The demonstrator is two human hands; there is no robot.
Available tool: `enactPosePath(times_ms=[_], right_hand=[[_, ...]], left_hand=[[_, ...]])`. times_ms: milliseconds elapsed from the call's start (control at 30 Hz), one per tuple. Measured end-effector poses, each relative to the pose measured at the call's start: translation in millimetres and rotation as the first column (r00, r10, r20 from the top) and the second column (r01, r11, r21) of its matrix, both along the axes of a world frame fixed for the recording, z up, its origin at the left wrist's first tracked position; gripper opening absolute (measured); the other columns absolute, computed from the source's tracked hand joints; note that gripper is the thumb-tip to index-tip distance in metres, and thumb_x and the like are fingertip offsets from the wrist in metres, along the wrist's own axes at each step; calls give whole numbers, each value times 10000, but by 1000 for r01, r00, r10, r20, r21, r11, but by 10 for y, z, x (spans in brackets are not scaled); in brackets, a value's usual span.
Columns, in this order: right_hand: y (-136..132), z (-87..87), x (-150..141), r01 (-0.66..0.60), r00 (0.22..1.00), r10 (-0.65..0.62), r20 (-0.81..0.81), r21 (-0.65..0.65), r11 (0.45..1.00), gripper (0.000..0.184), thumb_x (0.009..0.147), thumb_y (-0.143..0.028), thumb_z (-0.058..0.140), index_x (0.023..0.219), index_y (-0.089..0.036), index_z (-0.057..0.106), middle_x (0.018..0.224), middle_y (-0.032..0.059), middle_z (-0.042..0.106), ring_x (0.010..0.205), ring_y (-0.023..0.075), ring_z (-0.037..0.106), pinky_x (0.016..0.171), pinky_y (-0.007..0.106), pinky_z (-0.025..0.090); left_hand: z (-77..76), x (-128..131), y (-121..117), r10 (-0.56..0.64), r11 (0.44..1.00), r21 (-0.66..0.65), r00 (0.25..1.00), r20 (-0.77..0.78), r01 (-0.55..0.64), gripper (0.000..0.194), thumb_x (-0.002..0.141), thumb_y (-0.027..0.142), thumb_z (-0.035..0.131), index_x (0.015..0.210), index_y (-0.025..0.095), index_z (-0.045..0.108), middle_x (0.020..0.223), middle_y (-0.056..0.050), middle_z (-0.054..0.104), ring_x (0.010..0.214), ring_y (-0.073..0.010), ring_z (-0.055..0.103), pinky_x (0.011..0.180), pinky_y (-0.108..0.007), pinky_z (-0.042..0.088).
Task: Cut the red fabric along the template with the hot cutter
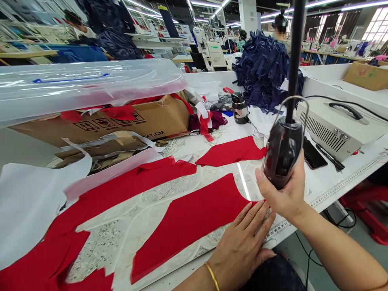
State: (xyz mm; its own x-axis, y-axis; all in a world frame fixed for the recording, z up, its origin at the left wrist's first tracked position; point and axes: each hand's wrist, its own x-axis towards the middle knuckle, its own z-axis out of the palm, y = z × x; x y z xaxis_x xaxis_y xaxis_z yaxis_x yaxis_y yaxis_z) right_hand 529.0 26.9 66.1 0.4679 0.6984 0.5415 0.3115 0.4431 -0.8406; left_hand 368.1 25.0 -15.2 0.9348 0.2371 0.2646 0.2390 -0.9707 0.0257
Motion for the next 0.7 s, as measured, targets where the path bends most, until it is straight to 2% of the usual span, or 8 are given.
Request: enactPosePath(times_ms=[67,300,533,700], right_hand=[[-20,-1,7,-1,1000,1,1,20,1000,509,903,-606,681,1160,-262,408,711,-42,542,529,145,540,509,319,495],[-56,-48,116,82,994,-79,76,-32,996,505,893,-594,691,1156,-253,427,760,-18,559,593,166,573,562,349,531],[-39,-33,72,49,998,-50,28,57,997,416,924,-523,697,1138,-257,458,745,-18,564,572,167,571,557,353,519],[-26,-71,84,52,998,-53,18,22,998,477,888,-572,718,1126,-252,456,757,-18,567,567,160,561,525,342,512]], left_hand=[[-5,-1,1,-4,1000,-6,1000,-4,4,768,974,654,575,1505,109,471,1563,-173,497,1486,-309,427,1221,-453,383],[5,-3,8,-7,1000,-9,1000,-5,7,777,974,665,564,1512,115,464,1574,-175,482,1484,-307,431,1217,-456,383],[25,-6,16,-3,1000,23,999,33,2,768,982,708,498,1477,121,507,1543,-154,526,1447,-295,477,1196,-452,400],[24,-16,20,1,1000,19,997,71,-3,754,990,714,468,1460,127,525,1530,-144,544,1443,-286,479,1204,-442,376]])
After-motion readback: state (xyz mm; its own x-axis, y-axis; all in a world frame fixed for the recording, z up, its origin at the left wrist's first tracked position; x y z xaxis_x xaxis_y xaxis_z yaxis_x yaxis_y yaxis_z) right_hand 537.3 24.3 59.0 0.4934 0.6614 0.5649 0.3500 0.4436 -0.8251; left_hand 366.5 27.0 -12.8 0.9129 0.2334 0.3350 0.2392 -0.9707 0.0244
